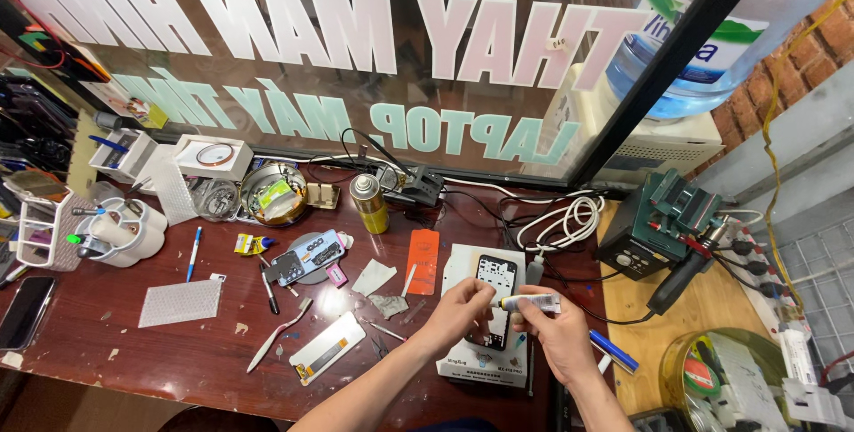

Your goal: The person cleans the internal frame of a disassembled smartphone using a cotton swab and a small brush. They then apply adhesive to the edges of a new battery and install it into the phone's chassis, pressing it into place.

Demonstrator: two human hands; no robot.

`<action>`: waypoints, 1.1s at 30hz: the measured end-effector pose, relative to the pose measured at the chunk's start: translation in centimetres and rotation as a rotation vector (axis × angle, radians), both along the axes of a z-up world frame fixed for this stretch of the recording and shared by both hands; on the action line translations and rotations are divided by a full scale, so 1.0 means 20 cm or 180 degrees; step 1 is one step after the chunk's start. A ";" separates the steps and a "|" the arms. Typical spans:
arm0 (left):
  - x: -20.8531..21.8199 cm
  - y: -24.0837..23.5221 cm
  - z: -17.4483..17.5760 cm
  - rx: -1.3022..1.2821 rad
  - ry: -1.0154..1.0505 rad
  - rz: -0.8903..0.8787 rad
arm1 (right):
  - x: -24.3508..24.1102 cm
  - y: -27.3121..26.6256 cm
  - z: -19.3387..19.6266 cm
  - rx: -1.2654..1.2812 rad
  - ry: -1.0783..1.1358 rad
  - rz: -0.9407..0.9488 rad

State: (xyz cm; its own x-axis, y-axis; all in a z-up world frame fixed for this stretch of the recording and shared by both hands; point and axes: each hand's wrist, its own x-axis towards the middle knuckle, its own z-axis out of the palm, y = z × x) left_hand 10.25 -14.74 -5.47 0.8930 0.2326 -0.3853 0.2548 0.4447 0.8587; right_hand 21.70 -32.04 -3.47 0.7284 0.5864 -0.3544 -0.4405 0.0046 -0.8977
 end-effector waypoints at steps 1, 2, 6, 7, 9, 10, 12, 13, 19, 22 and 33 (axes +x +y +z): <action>0.00 0.03 0.00 0.0150 -0.0282 -0.0071 | 0.00 0.02 0.00 0.0032 0.0019 -0.0002; 0.00 0.05 0.00 0.0299 -0.0564 -0.0149 | 0.00 0.05 -0.01 0.0063 0.0039 -0.0003; 0.03 0.18 -0.12 0.0572 -0.0305 -0.0269 | 0.04 0.10 -0.03 0.0421 -0.0045 0.0104; 0.05 0.25 -0.16 0.0609 -0.0069 -0.0170 | 0.07 0.11 -0.04 0.0488 -0.0076 -0.0091; 0.08 0.37 -0.27 0.0725 0.0225 0.0238 | 0.15 0.10 -0.04 0.0618 -0.0131 -0.0479; 0.08 0.43 -0.32 0.0804 0.0281 0.0551 | 0.17 0.09 -0.04 0.0543 -0.0135 -0.0603; 0.10 0.48 -0.44 0.0864 0.0418 0.0936 | 0.19 0.07 -0.05 0.0397 -0.0144 -0.0856; 0.12 0.48 -0.49 0.0844 0.0486 0.1006 | 0.19 0.06 -0.06 0.0344 -0.0065 -0.0872; 0.27 0.35 -0.65 0.1901 0.1035 0.1026 | 0.11 0.01 -0.10 0.0215 0.0193 -0.0864; 0.31 0.31 -0.66 0.2561 0.1281 0.0805 | 0.10 -0.04 -0.13 0.0058 0.0202 -0.0979; 0.20 0.28 -0.44 0.2170 0.1056 0.0600 | 0.16 -0.12 -0.37 0.0171 0.0830 -0.1003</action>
State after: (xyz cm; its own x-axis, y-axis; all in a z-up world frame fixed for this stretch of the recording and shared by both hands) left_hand 14.20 -9.12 -14.36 0.6780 0.6502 -0.3428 0.5186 -0.0926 0.8500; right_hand 24.82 -34.46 -10.79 0.7651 0.3716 -0.5259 -0.6227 0.2194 -0.7510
